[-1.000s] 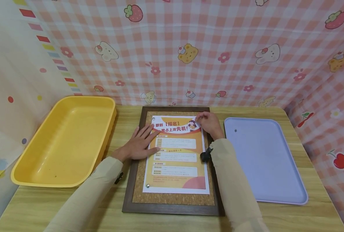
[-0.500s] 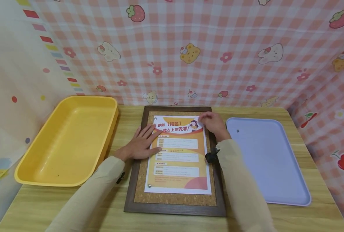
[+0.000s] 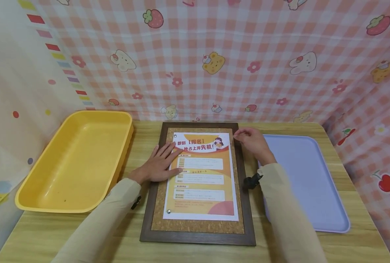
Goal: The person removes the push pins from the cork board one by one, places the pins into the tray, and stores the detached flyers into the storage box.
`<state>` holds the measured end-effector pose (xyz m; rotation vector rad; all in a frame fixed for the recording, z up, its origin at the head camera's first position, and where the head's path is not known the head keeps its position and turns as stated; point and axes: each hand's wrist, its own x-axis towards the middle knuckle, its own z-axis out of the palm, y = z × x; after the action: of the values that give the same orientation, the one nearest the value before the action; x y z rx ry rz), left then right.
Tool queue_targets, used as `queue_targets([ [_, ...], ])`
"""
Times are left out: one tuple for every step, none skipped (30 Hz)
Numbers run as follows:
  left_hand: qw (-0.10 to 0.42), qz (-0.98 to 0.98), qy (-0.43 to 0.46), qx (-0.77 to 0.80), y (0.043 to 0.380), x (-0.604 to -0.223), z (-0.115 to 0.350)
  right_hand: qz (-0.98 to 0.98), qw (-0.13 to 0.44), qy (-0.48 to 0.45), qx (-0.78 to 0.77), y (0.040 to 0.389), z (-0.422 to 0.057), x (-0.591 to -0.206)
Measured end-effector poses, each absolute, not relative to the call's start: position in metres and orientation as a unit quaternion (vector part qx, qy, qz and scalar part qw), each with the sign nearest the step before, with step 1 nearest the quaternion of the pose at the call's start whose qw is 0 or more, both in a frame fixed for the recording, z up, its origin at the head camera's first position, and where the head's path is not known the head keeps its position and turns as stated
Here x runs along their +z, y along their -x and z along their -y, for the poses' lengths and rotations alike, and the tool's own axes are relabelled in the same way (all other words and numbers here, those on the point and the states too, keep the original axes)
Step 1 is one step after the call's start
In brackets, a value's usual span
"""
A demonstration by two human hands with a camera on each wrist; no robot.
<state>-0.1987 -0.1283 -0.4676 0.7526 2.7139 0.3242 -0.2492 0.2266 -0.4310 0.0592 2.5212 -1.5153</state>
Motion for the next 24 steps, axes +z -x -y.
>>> queue_targets([
  [0.154,-0.946,-0.262,0.112,0.199,-0.467,0.128,-0.853,0.099,-0.02,-0.512,0.248,-0.229,-0.43],
  [0.154,-0.946,-0.263,0.112,0.199,-0.467,0.128,-0.854,0.097,-0.019,-0.511,0.247,-0.231,-0.43],
  [0.155,-0.946,-0.263,0.111,0.199,-0.467,0.128,-0.853,0.096,-0.019,-0.513,0.246,-0.234,-0.43],
  [0.155,-0.946,-0.263,0.11,0.199,-0.467,0.128,-0.854,0.095,-0.018,-0.512,0.245,-0.236,-0.429],
  [0.155,-0.946,-0.264,0.109,0.199,-0.467,0.128,-0.855,0.095,-0.019,-0.51,0.244,-0.238,-0.429],
  [0.153,-0.946,-0.265,0.111,0.198,-0.467,0.128,-0.855,0.094,-0.019,-0.509,0.243,-0.24,-0.429],
  [0.15,-0.946,-0.266,0.113,0.198,-0.468,0.128,-0.854,0.095,-0.02,-0.511,0.242,-0.241,-0.428],
  [0.148,-0.946,-0.267,0.113,0.198,-0.468,0.128,-0.855,0.097,-0.022,-0.509,0.24,-0.243,-0.428],
  [0.147,-0.946,-0.267,0.112,0.199,-0.469,0.128,-0.855,0.098,-0.025,-0.509,0.239,-0.245,-0.427],
  [0.145,-0.946,-0.268,0.114,0.199,-0.47,0.128,-0.854,0.1,-0.027,-0.511,0.238,-0.247,-0.427],
  [0.142,-0.946,-0.269,0.115,0.199,-0.471,0.129,-0.851,0.102,-0.031,-0.515,0.237,-0.248,-0.427],
  [0.142,-0.946,-0.269,0.115,0.199,-0.471,0.129,-0.848,0.104,-0.033,-0.518,0.236,-0.25,-0.428],
  [0.141,-0.946,-0.269,0.114,0.2,-0.472,0.129,-0.848,0.105,-0.037,-0.519,0.235,-0.252,-0.428],
  [0.141,-0.946,-0.27,0.113,0.2,-0.473,0.129,-0.847,0.106,-0.039,-0.52,0.234,-0.253,-0.428],
  [0.14,-0.945,-0.271,0.114,0.2,-0.473,0.129,-0.846,0.106,-0.04,-0.521,0.233,-0.255,-0.428],
  [0.14,-0.945,-0.271,0.116,0.2,-0.473,0.129,-0.845,0.105,-0.04,-0.523,0.232,-0.257,-0.428],
  [0.141,-0.945,-0.271,0.116,0.2,-0.473,0.129,-0.846,0.104,-0.041,-0.522,0.231,-0.259,-0.427],
  [0.141,-0.945,-0.271,0.119,0.199,-0.473,0.129,-0.846,0.104,-0.041,-0.521,0.23,-0.26,-0.427],
  [0.142,-0.945,-0.271,0.121,0.199,-0.473,0.129,-0.847,0.102,-0.041,-0.521,0.229,-0.262,-0.427],
  [0.142,-0.945,-0.27,0.121,0.199,-0.472,0.128,-0.847,0.1,-0.04,-0.521,0.228,-0.264,-0.427],
  [0.142,-0.945,-0.269,0.122,0.199,-0.472,0.129,-0.847,0.098,-0.04,-0.521,0.227,-0.266,-0.427],
  [0.143,-0.945,-0.269,0.122,0.199,-0.472,0.129,-0.847,0.096,-0.04,-0.521,0.227,-0.268,-0.428],
  [0.144,-0.945,-0.268,0.12,0.2,-0.472,0.129,-0.848,0.094,-0.04,-0.521,0.226,-0.27,-0.428],
  [0.142,-0.945,-0.268,0.121,0.2,-0.472,0.129,-0.847,0.092,-0.04,-0.522,0.225,-0.272,-0.429],
])
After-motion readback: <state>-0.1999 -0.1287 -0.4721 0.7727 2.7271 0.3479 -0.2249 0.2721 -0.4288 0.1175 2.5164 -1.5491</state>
